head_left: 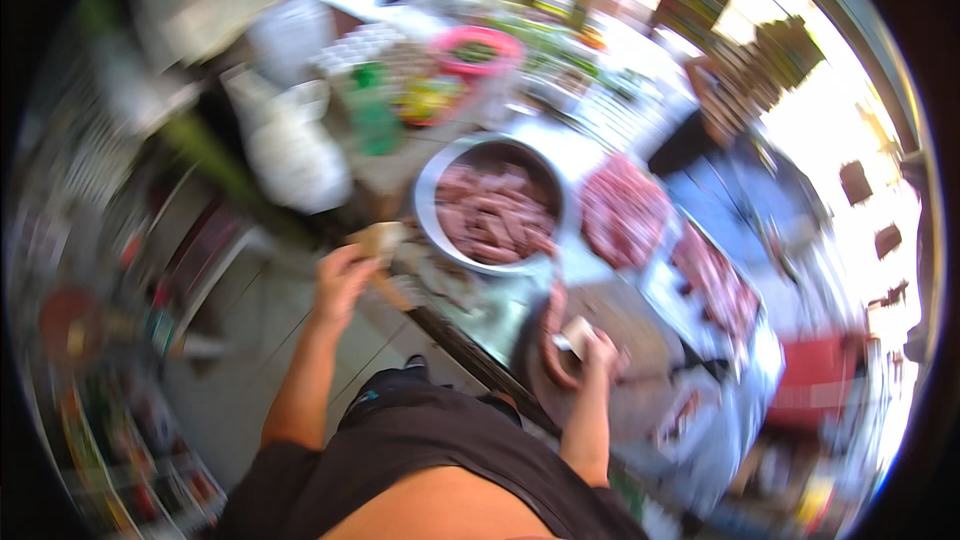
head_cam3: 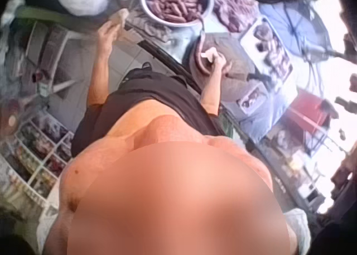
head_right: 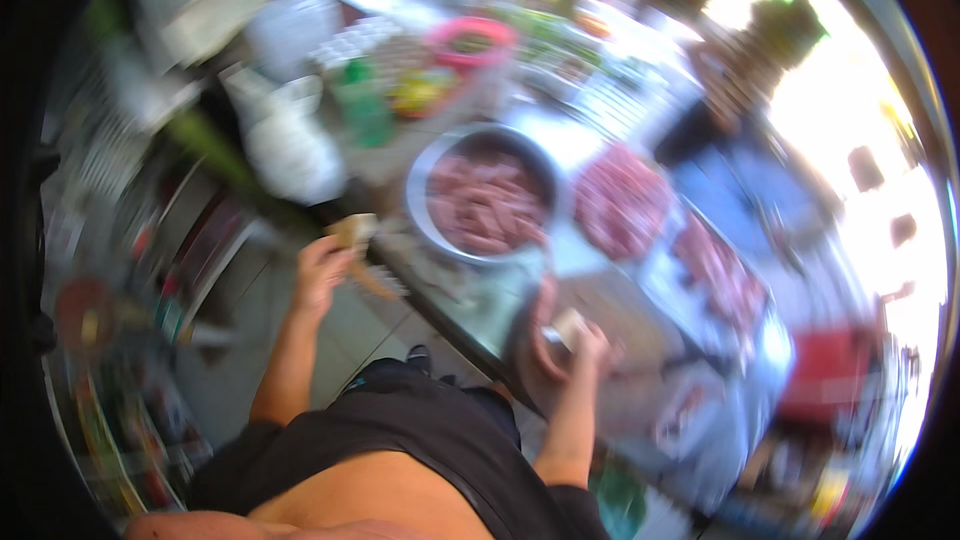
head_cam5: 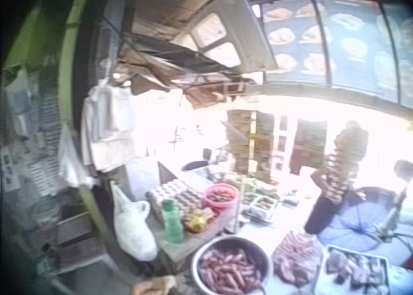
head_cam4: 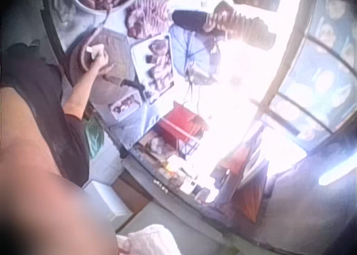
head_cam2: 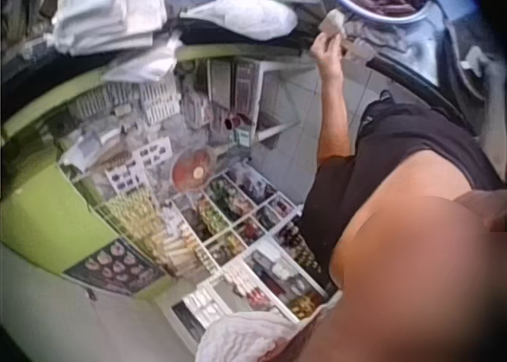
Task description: The person ties off sections of a long sausage casing using string, then cuts the sausage into links with a knife. They place the links into a metal bowl and later handle small cardboard tags, attaching them to the sausage links.
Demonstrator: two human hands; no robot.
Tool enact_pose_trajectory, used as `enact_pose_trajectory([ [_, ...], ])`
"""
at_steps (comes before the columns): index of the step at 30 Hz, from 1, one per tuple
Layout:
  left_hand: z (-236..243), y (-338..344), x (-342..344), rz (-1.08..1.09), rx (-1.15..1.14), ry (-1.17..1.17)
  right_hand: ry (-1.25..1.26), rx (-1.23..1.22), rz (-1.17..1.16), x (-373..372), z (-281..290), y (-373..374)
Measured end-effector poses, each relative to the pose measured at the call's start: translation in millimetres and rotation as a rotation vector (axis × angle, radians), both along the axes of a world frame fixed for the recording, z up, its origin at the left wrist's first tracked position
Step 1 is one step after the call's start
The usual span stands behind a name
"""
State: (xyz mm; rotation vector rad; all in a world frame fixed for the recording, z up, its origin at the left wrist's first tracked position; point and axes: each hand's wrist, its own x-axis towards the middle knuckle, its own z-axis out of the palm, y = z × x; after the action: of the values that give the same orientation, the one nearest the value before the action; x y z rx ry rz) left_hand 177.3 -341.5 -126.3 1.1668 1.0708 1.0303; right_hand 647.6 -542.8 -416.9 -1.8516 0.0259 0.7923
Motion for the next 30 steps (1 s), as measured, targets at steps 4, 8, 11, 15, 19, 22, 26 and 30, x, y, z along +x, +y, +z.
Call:
enact_pose_trajectory([
  [4, -4.4, 14.7, -44.1, 0.01, 0.044, 0.009, -0.522, -0.372, 0.285, 2.1, 39.2, 20.9],
  [8, -3.9, -5.0, -97.3, 0.282, -0.008, 0.03, -1.122, -0.575, 0.498, -20.0, 102.8, 79.4],
  [11, -2.6, -49.0, -117.8, 0.493, -0.032, 0.095, -1.205, 0.049, 0.568, -60.1, 149.2, 160.4],
  [15, -13.0, -96.9, -134.1, 0.706, -0.18, -0.147, -1.047, 0.608, 0.882, -183.6, 207.4, 288.5],
  [19, -21.9, -78.1, -181.7, 0.767, -0.262, -0.984, -0.909, 0.859, 1.184, -323.6, 295.8, 383.5],
  [22, -20.1, -51.1, -204.2, 0.796, -0.292, -1.067, -0.93, 1.218, 1.116, -409.9, 368.6, 419.5],
  [26, -12.0, -22.7, -227.8, 1.019, -0.32, -1.064, -1.171, 1.298, 0.944, -499.9, 446.4, 463.5],
  [30, -26.0, -21.5, -255.0, 0.925, -0.221, -1.008, -1.6, 0.94, 0.745, -559.9, 494.9, 520.6],
])
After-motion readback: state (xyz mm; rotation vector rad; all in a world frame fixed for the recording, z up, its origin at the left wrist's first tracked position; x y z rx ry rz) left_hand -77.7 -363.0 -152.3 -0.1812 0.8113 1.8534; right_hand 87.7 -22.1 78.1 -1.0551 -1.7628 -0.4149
